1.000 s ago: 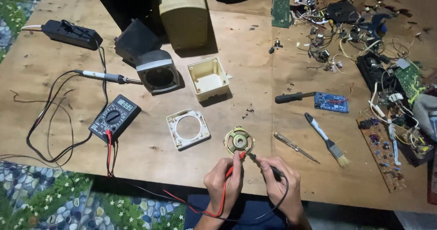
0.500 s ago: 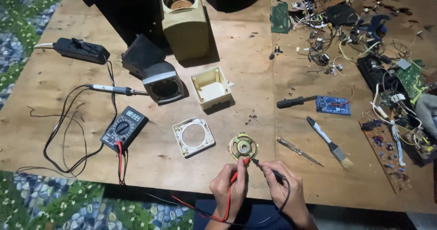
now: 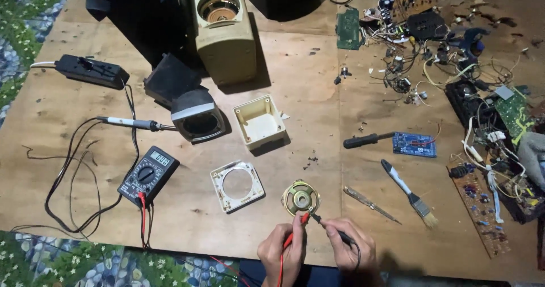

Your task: Soldering wires to a small speaker and testing the electrical connections using a multimeter.

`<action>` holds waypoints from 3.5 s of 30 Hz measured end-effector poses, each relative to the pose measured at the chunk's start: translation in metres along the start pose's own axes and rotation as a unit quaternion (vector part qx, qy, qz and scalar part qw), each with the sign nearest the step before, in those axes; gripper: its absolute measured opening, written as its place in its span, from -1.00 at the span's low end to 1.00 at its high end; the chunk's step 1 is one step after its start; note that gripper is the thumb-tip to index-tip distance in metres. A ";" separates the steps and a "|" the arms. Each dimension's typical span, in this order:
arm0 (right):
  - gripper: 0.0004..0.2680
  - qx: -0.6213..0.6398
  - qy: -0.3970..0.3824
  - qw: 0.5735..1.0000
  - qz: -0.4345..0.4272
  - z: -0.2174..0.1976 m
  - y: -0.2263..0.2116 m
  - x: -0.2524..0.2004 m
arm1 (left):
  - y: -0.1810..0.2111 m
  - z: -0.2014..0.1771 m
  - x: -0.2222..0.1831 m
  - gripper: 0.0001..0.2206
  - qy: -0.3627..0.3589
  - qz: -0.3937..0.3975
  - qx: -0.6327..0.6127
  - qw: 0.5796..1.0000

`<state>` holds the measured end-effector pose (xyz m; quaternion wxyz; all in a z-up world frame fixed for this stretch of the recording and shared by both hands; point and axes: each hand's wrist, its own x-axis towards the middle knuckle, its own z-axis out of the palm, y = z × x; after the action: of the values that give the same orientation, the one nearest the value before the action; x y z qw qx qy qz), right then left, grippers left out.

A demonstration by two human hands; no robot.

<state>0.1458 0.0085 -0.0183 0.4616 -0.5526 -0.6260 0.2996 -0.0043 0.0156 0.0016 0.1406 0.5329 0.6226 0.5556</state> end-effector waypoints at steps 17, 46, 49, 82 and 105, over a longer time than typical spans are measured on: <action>-0.92 -0.064 0.006 0.997 0.030 0.000 -0.016 0.009 | 0.006 -0.001 0.009 -0.78 -0.021 -0.043 -0.007 0.999; -0.91 -0.028 -0.015 0.999 0.015 -0.004 -0.031 0.013 | 0.008 -0.007 0.006 -0.80 -0.042 -0.004 -0.017 0.999; -0.91 -0.024 -0.015 0.999 0.016 -0.004 -0.029 0.012 | 0.010 -0.006 0.007 -0.79 -0.044 -0.006 -0.019 0.999; -0.91 -0.115 0.081 0.990 -0.005 0.007 -0.026 0.010 | -0.005 -0.001 0.005 -0.72 0.003 0.042 0.008 0.999; -0.86 -0.004 0.062 0.997 -0.046 0.004 -0.017 0.017 | -0.012 0.004 0.004 -0.76 -0.001 0.052 -0.011 0.999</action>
<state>0.1359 0.0216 -0.0006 0.5111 -0.5424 -0.6220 0.2404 -0.0089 0.0236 -0.0086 0.1180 0.5633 0.5879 0.5685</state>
